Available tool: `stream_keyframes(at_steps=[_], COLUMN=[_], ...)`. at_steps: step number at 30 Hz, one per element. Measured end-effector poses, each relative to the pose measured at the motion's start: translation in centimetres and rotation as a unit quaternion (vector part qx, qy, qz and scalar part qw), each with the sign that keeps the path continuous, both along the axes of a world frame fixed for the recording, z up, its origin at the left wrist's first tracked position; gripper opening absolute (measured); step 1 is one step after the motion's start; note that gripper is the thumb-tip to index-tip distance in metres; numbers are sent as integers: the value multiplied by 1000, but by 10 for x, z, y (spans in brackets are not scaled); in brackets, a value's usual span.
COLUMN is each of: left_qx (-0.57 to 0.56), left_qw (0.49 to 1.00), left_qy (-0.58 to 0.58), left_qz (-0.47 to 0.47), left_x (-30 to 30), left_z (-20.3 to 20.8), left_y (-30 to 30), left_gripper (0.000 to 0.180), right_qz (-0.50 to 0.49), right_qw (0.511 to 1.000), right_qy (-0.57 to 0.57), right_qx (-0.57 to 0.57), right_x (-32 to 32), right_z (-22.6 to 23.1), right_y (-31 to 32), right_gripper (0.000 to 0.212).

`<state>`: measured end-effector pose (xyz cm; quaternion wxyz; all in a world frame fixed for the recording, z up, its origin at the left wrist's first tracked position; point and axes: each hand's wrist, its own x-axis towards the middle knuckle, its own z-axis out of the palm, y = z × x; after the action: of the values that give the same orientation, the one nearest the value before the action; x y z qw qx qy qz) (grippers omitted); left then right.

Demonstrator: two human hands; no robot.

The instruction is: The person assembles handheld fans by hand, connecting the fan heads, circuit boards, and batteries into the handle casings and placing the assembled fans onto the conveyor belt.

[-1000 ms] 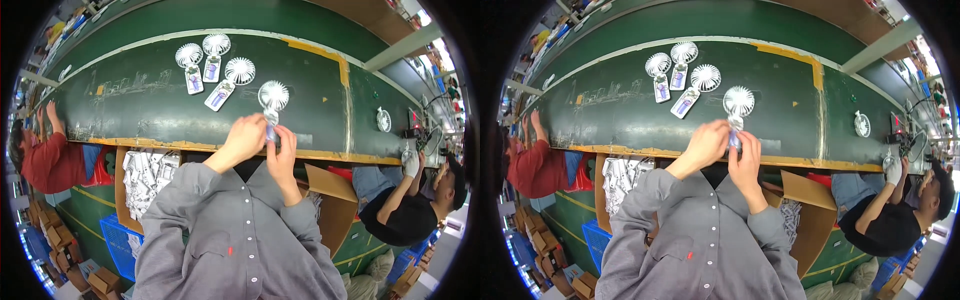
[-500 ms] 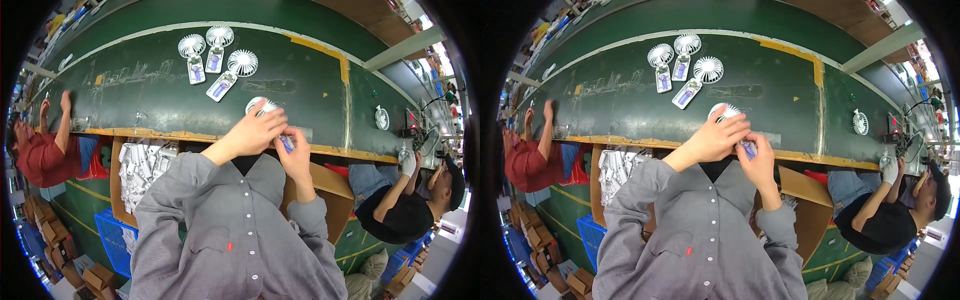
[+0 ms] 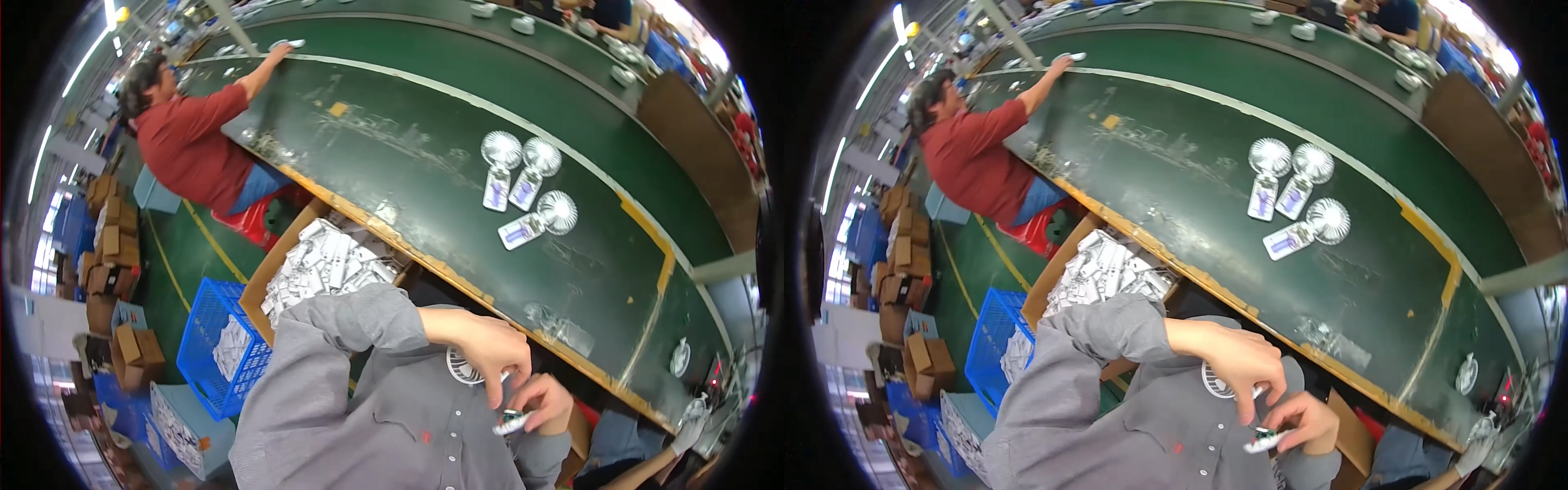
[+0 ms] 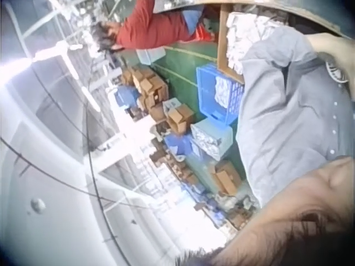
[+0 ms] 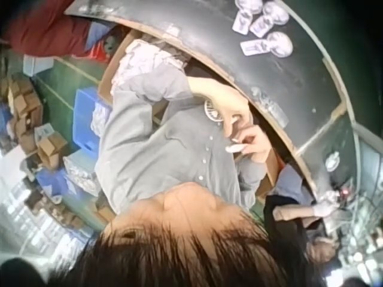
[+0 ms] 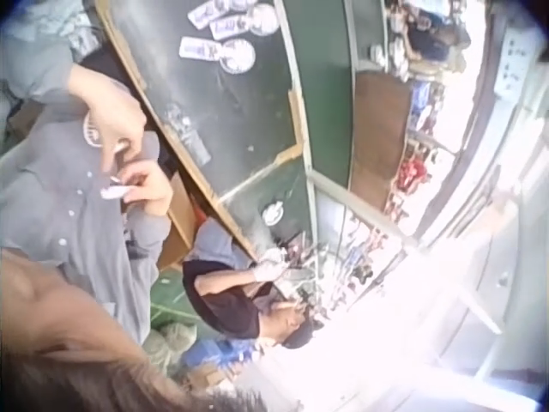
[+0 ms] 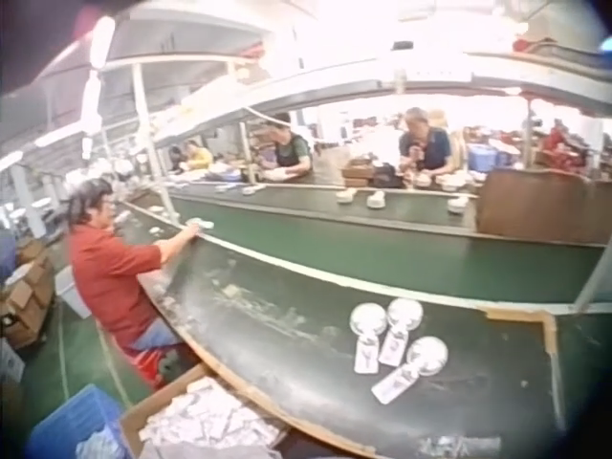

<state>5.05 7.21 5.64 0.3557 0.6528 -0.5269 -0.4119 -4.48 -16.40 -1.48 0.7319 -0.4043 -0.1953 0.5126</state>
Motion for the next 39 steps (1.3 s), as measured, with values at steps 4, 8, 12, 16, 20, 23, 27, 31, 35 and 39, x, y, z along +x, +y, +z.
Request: stream_keyframes(at_steps=[4,8,12,16,20,23,27,31,35,39], left_qx=[-14,-108,-252,-324,-288,-313,-364,-382,-362,-342], left_qw=[997,978,946,903,912,848,822,839,853,819], left_qy=[22,111,82,-37,-41,-276,-252,-153,-165,-336], left_qz=[75,138,185,280,289,328,359,357,338,316], left_x=[3,-10,-44,-70,-68,-76,-76,-77,-75,-81], left_z=[-20,-45,-39,-42,-46,-52,-50,-48,-50,-56], left_y=[22,27,12,-2,-11,-18,-19,-22,-23,-28], left_gripper=[31,29,55,46,32,22,15,23,25,19], right_qz=[-201,-226,-353,-416,-411,-434,-444,-372,-516,-481], right_qw=[966,968,930,907,904,891,890,910,836,867], right_qy=[159,65,72,32,-7,26,94,157,185,6], right_qx=[44,83,-77,-55,-121,-127,-50,99,9,-128], right_x=[-40,-29,-24,-31,-38,-41,-52,-72,-74,-75], right_z=[-2,-13,12,-2,12,15,-13,-21,10,26], right_y=[16,26,45,34,36,40,29,26,57,52], right_gripper=[50,41,20,21,38,36,24,22,26,31])
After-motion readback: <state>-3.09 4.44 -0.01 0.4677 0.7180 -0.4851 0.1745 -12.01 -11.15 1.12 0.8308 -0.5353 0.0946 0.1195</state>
